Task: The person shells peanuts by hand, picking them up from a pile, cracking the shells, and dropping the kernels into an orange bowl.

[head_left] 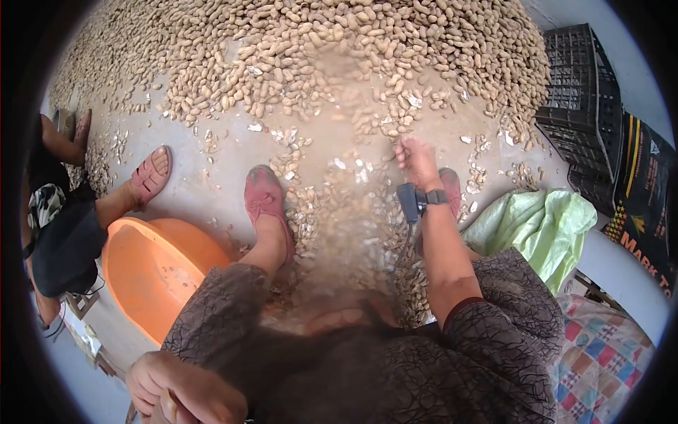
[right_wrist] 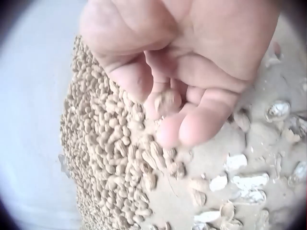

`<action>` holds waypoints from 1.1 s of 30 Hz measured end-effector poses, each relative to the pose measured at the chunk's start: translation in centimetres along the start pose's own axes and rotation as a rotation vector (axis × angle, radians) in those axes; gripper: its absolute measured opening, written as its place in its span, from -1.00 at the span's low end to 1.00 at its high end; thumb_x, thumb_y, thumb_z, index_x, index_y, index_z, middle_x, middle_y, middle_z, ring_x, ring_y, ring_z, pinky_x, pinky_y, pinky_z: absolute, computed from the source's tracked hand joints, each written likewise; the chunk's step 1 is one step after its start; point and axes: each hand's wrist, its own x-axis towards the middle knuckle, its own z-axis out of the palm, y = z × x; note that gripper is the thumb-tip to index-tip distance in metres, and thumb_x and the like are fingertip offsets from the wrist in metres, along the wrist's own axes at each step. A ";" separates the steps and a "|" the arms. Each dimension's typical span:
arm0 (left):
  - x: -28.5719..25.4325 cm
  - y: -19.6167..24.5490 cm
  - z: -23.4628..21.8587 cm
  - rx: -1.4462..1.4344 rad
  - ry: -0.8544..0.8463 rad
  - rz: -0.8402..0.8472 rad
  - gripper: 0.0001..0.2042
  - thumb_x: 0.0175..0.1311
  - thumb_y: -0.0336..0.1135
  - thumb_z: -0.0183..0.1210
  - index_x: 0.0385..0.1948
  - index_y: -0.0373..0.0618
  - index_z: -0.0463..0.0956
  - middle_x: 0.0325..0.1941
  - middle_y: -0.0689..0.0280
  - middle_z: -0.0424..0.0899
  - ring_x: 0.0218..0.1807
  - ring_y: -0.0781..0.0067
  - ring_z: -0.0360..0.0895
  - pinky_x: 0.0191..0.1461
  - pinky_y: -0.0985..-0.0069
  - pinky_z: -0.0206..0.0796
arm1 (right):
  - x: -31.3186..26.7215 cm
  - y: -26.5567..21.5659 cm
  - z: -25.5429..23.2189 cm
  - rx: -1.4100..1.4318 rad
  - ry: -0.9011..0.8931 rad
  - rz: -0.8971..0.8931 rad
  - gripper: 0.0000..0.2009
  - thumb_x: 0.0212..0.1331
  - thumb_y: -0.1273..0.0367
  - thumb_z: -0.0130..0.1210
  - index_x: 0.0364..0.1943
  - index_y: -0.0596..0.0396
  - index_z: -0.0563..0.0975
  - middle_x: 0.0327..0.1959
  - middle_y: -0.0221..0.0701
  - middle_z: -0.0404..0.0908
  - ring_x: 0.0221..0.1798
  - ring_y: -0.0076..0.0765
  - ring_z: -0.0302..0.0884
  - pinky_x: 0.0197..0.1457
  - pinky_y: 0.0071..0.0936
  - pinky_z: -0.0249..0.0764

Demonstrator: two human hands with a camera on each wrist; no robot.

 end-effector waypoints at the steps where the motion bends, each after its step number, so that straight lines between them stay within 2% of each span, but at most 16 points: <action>1: -0.1 0.0 0.0 0.009 -0.001 -0.007 -0.69 0.43 -0.18 -0.07 -0.13 -0.30 0.42 -0.77 0.45 0.34 -0.84 0.72 0.14 -0.91 0.77 -0.02 | 1.6 0.1 -0.5 -0.382 0.090 -0.132 -0.89 0.10 0.38 0.04 -0.40 0.12 0.48 -0.49 -0.31 0.59 -0.40 -0.35 0.59 -0.53 -0.46 0.46; 2: -0.2 0.0 0.0 0.008 -0.005 -0.008 -0.69 0.43 -0.18 -0.07 -0.13 -0.30 0.42 -0.77 0.45 0.34 -0.84 0.72 0.14 -0.91 0.77 -0.02 | 2.8 0.2 -1.1 -0.765 0.179 -0.265 -0.88 0.07 0.38 0.06 -0.37 0.14 0.48 -0.50 -0.25 0.60 -0.39 -0.24 0.60 -0.50 -0.36 0.46; 3: -0.2 -0.1 0.0 0.032 0.005 -0.005 -0.70 0.43 -0.19 -0.08 -0.14 -0.30 0.43 -0.77 0.45 0.34 -0.83 0.73 0.13 -0.91 0.78 -0.02 | 3.0 0.0 -0.8 -0.765 0.182 -0.268 -0.88 0.07 0.38 0.06 -0.37 0.14 0.48 -0.50 -0.25 0.60 -0.39 -0.24 0.60 -0.50 -0.36 0.46; 5: -0.4 -0.1 -0.2 0.055 0.009 0.000 -0.71 0.44 -0.20 -0.09 -0.15 -0.29 0.43 -0.77 0.44 0.34 -0.83 0.73 0.13 -0.90 0.78 -0.03 | 3.8 0.0 0.2 -1.462 0.230 -0.725 -0.82 0.03 0.34 0.09 -0.36 0.18 0.47 -0.47 -0.11 0.59 -0.35 -0.02 0.56 -0.35 -0.18 0.46; 8: -0.2 0.0 0.1 0.064 0.011 -0.012 -0.72 0.45 -0.22 -0.11 -0.17 -0.28 0.45 -0.77 0.44 0.34 -0.83 0.74 0.12 -0.89 0.79 -0.04 | 4.2 0.0 1.8 -1.648 0.249 -0.597 -0.75 -0.01 0.29 0.13 -0.38 0.22 0.47 -0.45 -0.05 0.56 -0.33 0.07 0.53 -0.20 -0.15 0.44; 12: 0.1 -0.4 0.6 0.101 0.003 0.035 -0.72 0.46 -0.23 -0.14 -0.17 -0.28 0.45 -0.77 0.43 0.34 -0.83 0.74 0.11 -0.89 0.79 -0.04 | 2.5 0.6 1.9 -1.699 0.219 -0.569 -0.79 -0.01 0.32 0.09 -0.42 0.22 0.46 -0.47 -0.06 0.56 -0.36 0.03 0.53 -0.20 -0.17 0.45; 15: 0.1 -0.4 0.7 0.103 -0.004 0.052 -0.72 0.46 -0.23 -0.14 -0.15 -0.28 0.44 -0.77 0.43 0.33 -0.83 0.73 0.10 -0.89 0.79 -0.05 | 2.5 1.4 0.0 -1.336 0.127 -0.609 -0.84 -0.02 0.34 0.02 -0.47 0.17 0.47 -0.53 -0.09 0.55 -0.41 -0.08 0.55 -0.35 -0.22 0.46; 17: -0.1 -0.5 0.5 0.087 -0.003 0.037 -0.72 0.45 -0.23 -0.13 -0.13 -0.28 0.44 -0.77 0.43 0.33 -0.84 0.73 0.10 -0.89 0.78 -0.05 | 3.5 1.9 -3.7 -0.380 -0.047 -0.097 -0.83 -0.01 0.31 -0.04 -0.51 0.12 0.47 -0.53 -0.18 0.55 -0.42 -0.20 0.56 -0.45 -0.35 0.46; 18: -0.3 -0.4 0.3 0.030 -0.014 0.000 -0.73 0.44 -0.25 -0.11 -0.12 -0.29 0.43 -0.77 0.44 0.31 -0.84 0.72 0.09 -0.90 0.78 -0.06 | 2.7 1.3 -4.0 -0.380 -0.039 -0.096 -0.83 -0.01 0.31 -0.04 -0.51 0.12 0.47 -0.53 -0.18 0.55 -0.42 -0.20 0.56 -0.45 -0.35 0.46; 20: -0.3 -0.4 0.3 -0.025 -0.027 -0.037 -0.75 0.44 -0.28 -0.10 -0.10 -0.30 0.42 -0.78 0.45 0.30 -0.85 0.72 0.08 -0.90 0.77 -0.07 | 0.4 -1.4 -2.8 0.330 -0.132 0.017 -0.80 -0.01 0.24 -0.03 -0.52 0.09 0.47 -0.50 -0.26 0.54 -0.47 -0.30 0.52 -0.51 -0.46 0.43; 22: -0.2 -0.6 0.5 0.122 0.068 0.102 -0.84 0.38 -0.41 -0.12 -0.38 -0.32 0.23 -0.89 0.47 0.08 -0.92 0.73 -0.04 -0.90 0.73 -0.15 | 0.9 -2.5 -2.8 0.353 -0.062 -0.036 -0.80 0.09 0.27 -0.03 -0.47 0.14 0.46 -0.48 -0.29 0.54 -0.53 -0.41 0.47 -0.56 -0.52 0.40; 23: -0.4 -0.7 0.1 0.122 0.065 0.101 -0.84 0.38 -0.41 -0.12 -0.38 -0.32 0.23 -0.89 0.47 0.08 -0.92 0.73 -0.04 -0.90 0.73 -0.15 | 2.4 -2.7 -3.6 0.167 0.069 -0.115 -0.82 0.13 0.30 -0.04 -0.44 0.13 0.45 -0.49 -0.31 0.53 -0.54 -0.47 0.45 -0.58 -0.56 0.37; 25: -0.3 -1.1 -0.6 0.066 -0.049 0.056 -0.77 0.39 -0.36 -0.08 -0.06 -0.32 0.39 -0.78 0.47 0.27 -0.85 0.72 0.07 -0.91 0.77 -0.08 | 3.3 -4.0 -3.8 -0.203 0.186 -0.239 -0.87 0.23 0.37 -0.04 -0.34 0.15 0.45 -0.50 -0.39 0.53 -0.54 -0.57 0.44 -0.60 -0.69 0.30; 29: 0.1 -0.8 -0.6 -0.002 -0.062 0.030 -0.77 0.34 -0.45 -0.07 -0.04 -0.32 0.37 -0.78 0.46 0.26 -0.85 0.73 0.06 -0.91 0.77 -0.08 | 7.2 -3.8 -3.5 -0.602 0.367 -0.324 -0.86 0.18 0.39 0.01 -0.29 0.18 0.45 -0.49 -0.38 0.54 -0.54 -0.54 0.45 -0.58 -0.60 0.34; 31: 0.0 -0.6 -0.8 -0.034 -0.047 -0.030 -0.75 0.28 -0.51 -0.04 -0.02 -0.33 0.35 -0.78 0.45 0.26 -0.85 0.73 0.06 -0.91 0.78 -0.08 | 8.8 -3.4 -4.0 -1.194 0.436 -0.517 -0.85 0.14 0.40 0.05 -0.27 0.19 0.47 -0.49 -0.33 0.55 -0.49 -0.49 0.48 -0.47 -0.50 0.40; 33: -0.1 -0.4 -1.0 -0.028 -0.058 -0.040 -0.75 0.27 -0.52 -0.04 -0.02 -0.33 0.35 -0.78 0.45 0.26 -0.85 0.73 0.06 -0.91 0.78 -0.09 | 9.0 -3.2 -4.4 -1.193 0.399 -0.555 -0.86 0.12 0.40 0.06 -0.30 0.19 0.47 -0.49 -0.30 0.55 -0.47 -0.45 0.49 -0.42 -0.47 0.42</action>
